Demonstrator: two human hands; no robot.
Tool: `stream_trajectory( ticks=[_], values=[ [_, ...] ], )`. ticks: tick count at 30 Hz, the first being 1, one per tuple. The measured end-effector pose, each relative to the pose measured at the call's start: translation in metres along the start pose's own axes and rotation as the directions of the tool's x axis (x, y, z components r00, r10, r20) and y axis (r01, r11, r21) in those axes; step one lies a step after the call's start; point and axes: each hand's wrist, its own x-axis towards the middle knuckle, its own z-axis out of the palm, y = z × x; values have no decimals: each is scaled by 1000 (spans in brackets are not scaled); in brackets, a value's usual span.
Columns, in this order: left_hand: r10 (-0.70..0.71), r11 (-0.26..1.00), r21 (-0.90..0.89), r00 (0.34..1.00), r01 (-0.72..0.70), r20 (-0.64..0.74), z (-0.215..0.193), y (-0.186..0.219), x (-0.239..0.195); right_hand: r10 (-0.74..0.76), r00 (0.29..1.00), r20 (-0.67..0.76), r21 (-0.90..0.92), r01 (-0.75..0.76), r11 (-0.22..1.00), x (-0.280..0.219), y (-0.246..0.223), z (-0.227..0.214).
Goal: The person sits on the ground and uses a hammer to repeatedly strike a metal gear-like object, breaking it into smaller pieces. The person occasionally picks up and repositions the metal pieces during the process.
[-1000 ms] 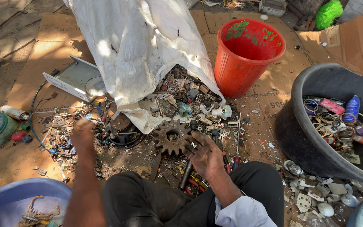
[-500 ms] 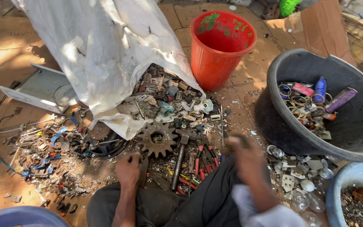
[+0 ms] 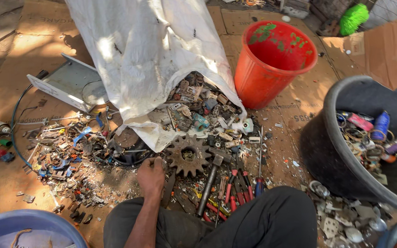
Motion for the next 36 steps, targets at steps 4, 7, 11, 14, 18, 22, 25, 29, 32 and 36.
stream_trajectory(
  ticks=[4,7,11,14,18,22,25,29,32,36],
  values=[
    [137,988,83,988,-131,-67,10,-5,8,-515,856,-30,307,499,811,16,-142,19],
    [282,957,92,955,-274,-87,14,-4,16,-527,632,568,572,157,805,19,-266,61],
    [-7,1000,-24,999,8,46,12,3,23,-843,178,508,526,711,467,21,-418,152],
    [-59,997,-37,997,61,44,9,7,28,-752,209,625,383,758,528,19,-499,235],
    [96,995,32,995,-94,-38,11,10,34,-808,406,427,248,807,536,13,-547,331],
    [-81,994,-61,989,89,124,9,13,36,-759,488,431,165,784,598,5,-553,374],
    [-54,993,-101,992,65,113,6,18,35,-778,500,382,284,738,613,11,-540,357],
    [-44,991,-119,996,54,83,-1,25,30,-603,551,577,545,290,786,16,-512,280],
    [171,974,-180,971,-140,167,-6,30,21,-444,412,796,524,-102,845,-11,-471,203],
    [344,862,-498,827,-92,444,-6,36,0,-472,149,869,393,-787,475,-65,-424,126]
  ],
)
